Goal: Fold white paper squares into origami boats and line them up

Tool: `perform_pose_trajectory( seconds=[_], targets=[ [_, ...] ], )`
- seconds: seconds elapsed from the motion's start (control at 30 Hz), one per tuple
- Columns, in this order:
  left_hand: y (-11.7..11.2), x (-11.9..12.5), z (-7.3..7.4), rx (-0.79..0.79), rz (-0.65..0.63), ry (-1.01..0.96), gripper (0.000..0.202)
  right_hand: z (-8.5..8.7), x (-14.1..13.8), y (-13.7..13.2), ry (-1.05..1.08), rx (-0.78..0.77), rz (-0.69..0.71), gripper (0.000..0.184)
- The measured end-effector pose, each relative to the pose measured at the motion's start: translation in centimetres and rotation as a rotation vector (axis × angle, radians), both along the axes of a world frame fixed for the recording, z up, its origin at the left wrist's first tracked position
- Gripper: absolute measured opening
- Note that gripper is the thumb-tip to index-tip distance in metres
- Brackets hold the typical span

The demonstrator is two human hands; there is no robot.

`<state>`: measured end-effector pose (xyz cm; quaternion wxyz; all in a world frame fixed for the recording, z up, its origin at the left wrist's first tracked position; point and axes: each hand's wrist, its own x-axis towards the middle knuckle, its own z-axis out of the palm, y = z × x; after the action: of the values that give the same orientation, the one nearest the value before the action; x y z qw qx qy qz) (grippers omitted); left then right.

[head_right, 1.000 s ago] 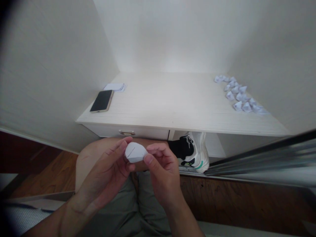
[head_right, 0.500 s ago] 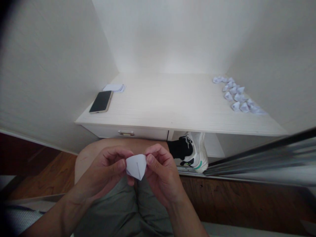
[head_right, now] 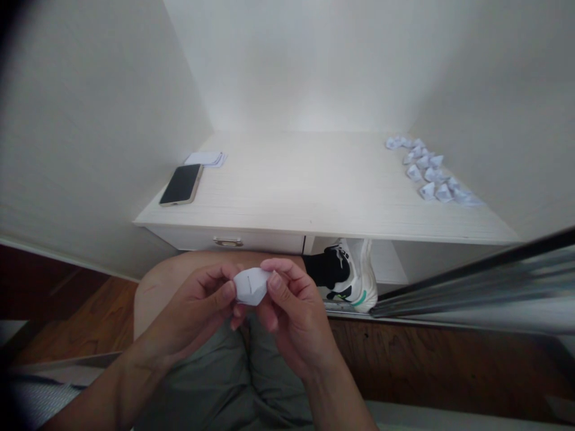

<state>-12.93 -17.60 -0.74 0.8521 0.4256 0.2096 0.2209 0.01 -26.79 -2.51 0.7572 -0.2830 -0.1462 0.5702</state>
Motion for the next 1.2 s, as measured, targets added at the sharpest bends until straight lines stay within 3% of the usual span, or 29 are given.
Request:
perform_pose_trajectory(
  seconds=[0.27,0.43,0.67,0.97,1.2],
  targets=[
    [0.4,0.6,0.0,-0.214,-0.018,-0.006,0.029,1.1,-0.5,0.1,0.032,0.010,0.027,0.017],
    [0.6,0.7,-0.1,-0.242,0.001,0.013,0.030,1.1,-1.1,0.6,0.025,0.018,-0.009,0.018],
    [0.5,0.9,-0.1,-0.292,-0.077,-0.025,0.031,1.0,-0.8,0.9,0.055,0.015,0.051,0.023],
    [0.7,1.0,-0.2,-0.259,-0.005,-0.016,0.030,1.1,-1.1,1.4,-0.007,-0.014,0.009,0.034],
    [0.4,0.6,-0.7,-0.199,-0.039,-0.038,0.026,1.0,-0.5,1.1,0.079,0.015,0.105,0.030]
  ],
)
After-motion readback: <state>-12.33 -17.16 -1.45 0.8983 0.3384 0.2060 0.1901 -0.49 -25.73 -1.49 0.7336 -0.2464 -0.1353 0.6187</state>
